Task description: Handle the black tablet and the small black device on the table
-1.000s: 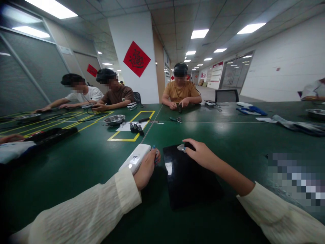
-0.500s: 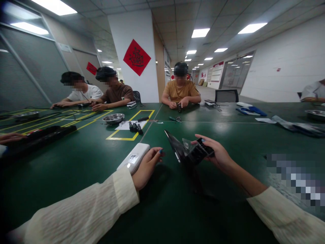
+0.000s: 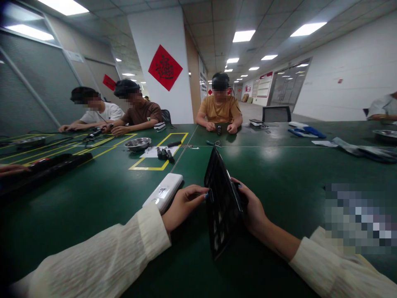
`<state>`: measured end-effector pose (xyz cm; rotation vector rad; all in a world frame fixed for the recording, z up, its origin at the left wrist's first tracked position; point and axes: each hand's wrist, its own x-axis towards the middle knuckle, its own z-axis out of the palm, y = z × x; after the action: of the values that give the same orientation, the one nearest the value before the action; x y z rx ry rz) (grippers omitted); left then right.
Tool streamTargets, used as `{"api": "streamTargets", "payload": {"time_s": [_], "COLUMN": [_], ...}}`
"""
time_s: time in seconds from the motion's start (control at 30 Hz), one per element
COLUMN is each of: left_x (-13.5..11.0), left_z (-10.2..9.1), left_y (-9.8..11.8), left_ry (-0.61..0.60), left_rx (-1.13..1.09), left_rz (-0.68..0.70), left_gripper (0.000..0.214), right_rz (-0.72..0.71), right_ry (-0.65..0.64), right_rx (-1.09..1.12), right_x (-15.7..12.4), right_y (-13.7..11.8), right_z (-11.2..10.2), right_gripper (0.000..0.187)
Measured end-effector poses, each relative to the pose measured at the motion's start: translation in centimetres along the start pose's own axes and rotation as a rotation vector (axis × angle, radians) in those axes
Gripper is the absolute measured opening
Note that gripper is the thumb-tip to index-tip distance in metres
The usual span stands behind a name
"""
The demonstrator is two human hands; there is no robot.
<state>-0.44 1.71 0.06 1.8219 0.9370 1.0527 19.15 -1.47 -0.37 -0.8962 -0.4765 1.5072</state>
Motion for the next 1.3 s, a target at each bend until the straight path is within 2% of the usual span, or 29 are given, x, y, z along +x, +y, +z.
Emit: {"api": "streamTargets", "payload": {"time_s": [0.13, 0.33, 0.43, 0.7, 0.83, 1.1, 1.3], "left_x": [0.1, 0.2, 0.2, 0.6, 0.7, 0.3, 0.0], "left_z": [0.0, 0.1, 0.2, 0.5, 0.5, 0.5, 0.5], "left_y": [0.1, -0.3, -0.6, -1.0, -1.0, -0.4, -0.1], "left_ry": [-0.012, 0.045, 0.064, 0.224, 0.205, 0.203, 0.12], "left_rx": [0.041, 0.063, 0.143, 0.328, 0.334, 0.381, 0.383], "left_rz": [0.072, 0.019, 0.041, 0.062, 0.071, 0.093, 0.159], "left_gripper": [0.022, 0.019, 0.017, 0.022, 0.02, 0.018, 0.021], "right_rz": [-0.06, -0.061, -0.07, -0.086, -0.06, -0.057, -0.029], "right_ry": [0.041, 0.021, 0.044, 0.013, -0.018, 0.019, 0.035], "right_rx": [-0.03, -0.062, -0.057, -0.041, -0.058, -0.032, -0.034], "right_x": [-0.3, 0.0, 0.2, 0.1, 0.0, -0.1, -0.5], "right_y": [0.5, 1.0, 1.2, 1.6, 1.7, 1.8, 1.6], "right_z": [0.2, 0.0, -0.2, 0.4, 0.3, 0.6, 0.6], "right_gripper": [0.031, 0.037, 0.035, 0.027, 0.024, 0.027, 0.027]}}
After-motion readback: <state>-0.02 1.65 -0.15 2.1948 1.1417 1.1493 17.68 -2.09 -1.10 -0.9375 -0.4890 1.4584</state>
